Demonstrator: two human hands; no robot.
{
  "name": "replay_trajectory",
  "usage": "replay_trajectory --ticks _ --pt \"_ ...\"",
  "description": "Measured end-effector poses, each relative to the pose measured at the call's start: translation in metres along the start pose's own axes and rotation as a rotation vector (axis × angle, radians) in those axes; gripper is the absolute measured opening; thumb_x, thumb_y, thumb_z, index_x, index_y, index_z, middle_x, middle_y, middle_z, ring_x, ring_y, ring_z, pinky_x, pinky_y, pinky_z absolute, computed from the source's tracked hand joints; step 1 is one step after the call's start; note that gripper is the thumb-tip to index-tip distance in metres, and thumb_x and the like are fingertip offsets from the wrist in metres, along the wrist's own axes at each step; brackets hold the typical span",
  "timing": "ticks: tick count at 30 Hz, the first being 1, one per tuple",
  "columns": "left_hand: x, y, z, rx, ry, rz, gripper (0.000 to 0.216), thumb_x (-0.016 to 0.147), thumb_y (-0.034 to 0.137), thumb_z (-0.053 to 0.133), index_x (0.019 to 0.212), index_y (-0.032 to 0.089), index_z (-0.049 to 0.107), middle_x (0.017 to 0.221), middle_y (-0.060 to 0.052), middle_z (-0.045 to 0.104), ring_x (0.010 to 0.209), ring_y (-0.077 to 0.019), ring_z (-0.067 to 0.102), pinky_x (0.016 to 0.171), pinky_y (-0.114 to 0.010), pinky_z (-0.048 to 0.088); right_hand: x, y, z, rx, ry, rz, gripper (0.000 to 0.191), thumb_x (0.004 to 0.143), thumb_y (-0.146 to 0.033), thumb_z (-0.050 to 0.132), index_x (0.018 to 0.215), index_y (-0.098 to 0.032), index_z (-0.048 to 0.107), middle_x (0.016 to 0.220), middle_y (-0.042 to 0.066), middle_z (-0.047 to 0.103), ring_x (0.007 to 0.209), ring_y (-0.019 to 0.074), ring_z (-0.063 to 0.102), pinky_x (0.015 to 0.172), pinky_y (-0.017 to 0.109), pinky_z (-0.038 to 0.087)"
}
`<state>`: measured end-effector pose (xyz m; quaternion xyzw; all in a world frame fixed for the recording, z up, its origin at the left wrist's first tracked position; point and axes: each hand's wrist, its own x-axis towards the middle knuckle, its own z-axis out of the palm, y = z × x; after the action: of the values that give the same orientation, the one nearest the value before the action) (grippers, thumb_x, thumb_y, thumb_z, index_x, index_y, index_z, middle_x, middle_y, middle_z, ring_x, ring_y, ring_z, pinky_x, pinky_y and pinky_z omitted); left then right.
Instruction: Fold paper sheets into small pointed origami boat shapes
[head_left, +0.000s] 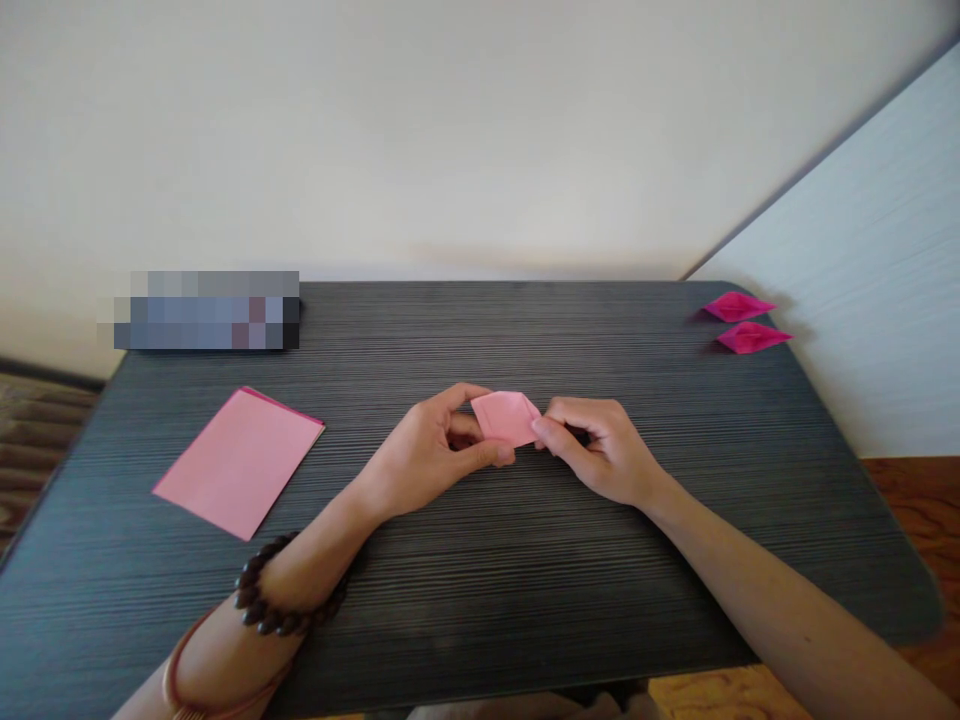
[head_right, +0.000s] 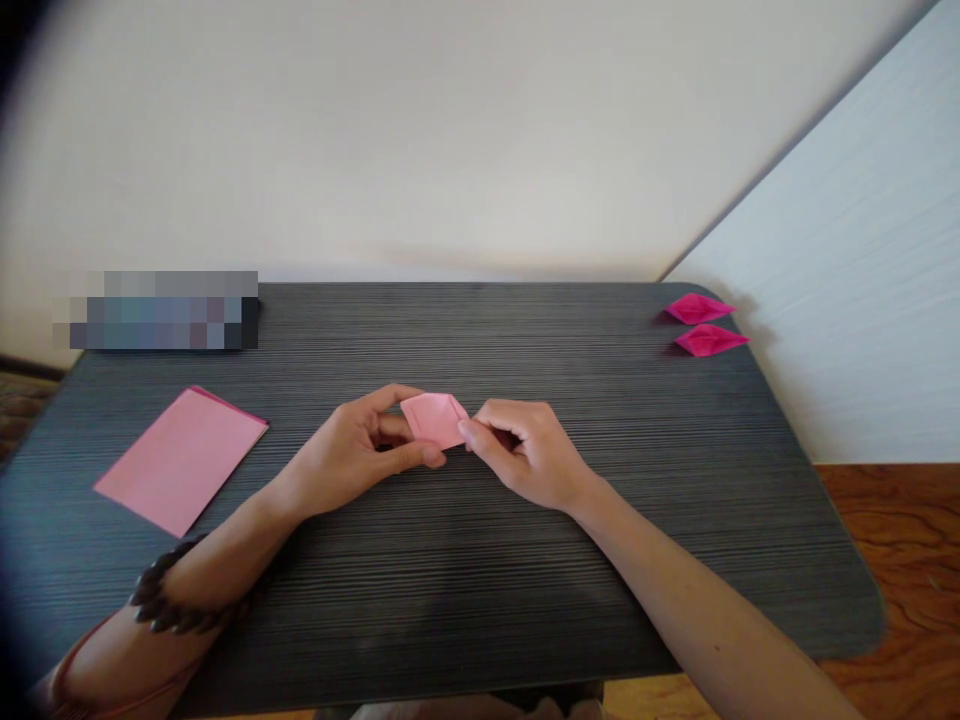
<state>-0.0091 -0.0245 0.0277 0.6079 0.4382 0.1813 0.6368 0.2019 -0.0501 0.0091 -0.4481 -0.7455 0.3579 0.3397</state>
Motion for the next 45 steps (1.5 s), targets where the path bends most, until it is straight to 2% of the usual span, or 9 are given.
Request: replay_trajectory --ticks 7,13,18,24,26,29,33,39,45 --pt "0.0 -0.002 0.001 0.132 -0.127 -0.004 0.026 0.075 0.034 0.07 0.089 0.015 0.057 0.066 0.003 0.067 0.054 -0.0074 0.049 0.051 -0.019 0.031 0.001 -0.003 0.003 0.014 0.011 0.035 0.029 0.089 -0.026 0.049 0.062 -0.018 0.044 0.057 -0.005 0.04 0.053 0.0079 0.037 0.053 0.025 0.028" --pt "0.0 -0.001 -0.001 0.041 -0.141 -0.039 0.023 0.076 0.032 0.068 0.088 0.015 0.057 0.067 0.002 0.067 0.052 -0.007 0.048 0.049 -0.018 0.029 0.0 -0.003 0.01 0.081 0.085 0.065 0.032 0.09 -0.026 0.049 0.06 -0.018 0.043 0.057 -0.005 0.039 0.053 0.0079 0.036 0.053 0.025 0.028" --pt "-0.002 0.0 -0.002 0.081 -0.106 -0.003 0.03 0.079 0.033 0.065 0.102 0.017 0.055 0.071 0.0 0.071 0.058 -0.0098 0.058 0.052 -0.018 0.036 0.002 -0.002 0.004 0.022 0.032 0.106 0.031 0.091 -0.03 0.048 0.063 -0.018 0.047 0.057 -0.005 0.042 0.053 0.0083 0.038 0.053 0.025 0.029" --pt "0.002 -0.011 -0.013 0.644 0.199 0.337 0.03 0.083 0.042 0.06 0.105 0.022 0.061 0.073 0.002 0.068 0.06 -0.0103 0.059 0.06 -0.022 0.046 0.007 0.005 -0.008 -0.362 -0.113 -0.016 0.03 0.093 -0.033 0.046 0.069 -0.018 0.054 0.065 -0.001 0.054 0.069 0.0137 0.045 0.07 0.03 0.031" --pt "0.005 -0.017 -0.018 0.754 0.181 0.556 0.023 0.085 0.037 0.06 0.101 0.022 0.064 0.098 -0.003 0.067 0.082 -0.0134 0.062 0.074 -0.026 0.049 0.007 0.007 -0.007 -0.433 -0.134 -0.031 0.027 0.092 -0.033 0.048 0.071 -0.018 0.055 0.068 0.0 0.054 0.072 0.0145 0.045 0.071 0.03 0.031" --pt "0.009 -0.022 -0.022 0.86 0.1 0.759 0.016 0.088 0.027 0.057 0.1 0.022 0.066 0.108 -0.003 0.066 0.094 -0.0142 0.06 0.083 -0.028 0.048 0.007 0.01 -0.005 -0.461 -0.125 -0.045 0.023 0.092 -0.034 0.049 0.077 -0.018 0.055 0.071 0.0 0.053 0.072 0.0141 0.045 0.071 0.029 0.032" --pt "0.011 -0.022 -0.021 0.993 0.095 0.822 0.014 0.088 0.023 0.056 0.096 0.023 0.067 0.105 -0.002 0.067 0.089 -0.0149 0.059 0.078 -0.028 0.051 0.008 0.013 -0.001 -0.486 -0.07 -0.05 0.021 0.09 -0.038 0.052 0.085 -0.018 0.055 0.077 0.0 0.053 0.073 0.0141 0.047 0.069 0.029 0.034" --pt "0.009 -0.019 -0.017 1.11 0.111 0.91 0.013 0.089 0.019 0.054 0.096 0.018 0.065 0.102 -0.002 0.069 0.097 -0.0179 0.059 0.083 -0.032 0.05 0.004 0.019 -0.004 -0.564 -0.038 -0.177 0.021 0.093 -0.033 0.048 0.094 -0.018 0.062 0.086 0.004 0.06 0.081 0.0158 0.053 0.074 0.031 0.039" --pt "0.007 -0.018 -0.017 1.152 0.114 0.896 0.014 0.089 0.017 0.054 0.1 0.018 0.063 0.112 -0.003 0.067 0.106 -0.0189 0.058 0.085 -0.033 0.049 -0.003 0.025 -0.017 -0.488 -0.113 -0.322 0.04 0.085 -0.044 0.057 0.117 -0.019 0.06 0.107 0.009 0.058 0.092 0.0182 0.053 0.082 0.034 0.045"
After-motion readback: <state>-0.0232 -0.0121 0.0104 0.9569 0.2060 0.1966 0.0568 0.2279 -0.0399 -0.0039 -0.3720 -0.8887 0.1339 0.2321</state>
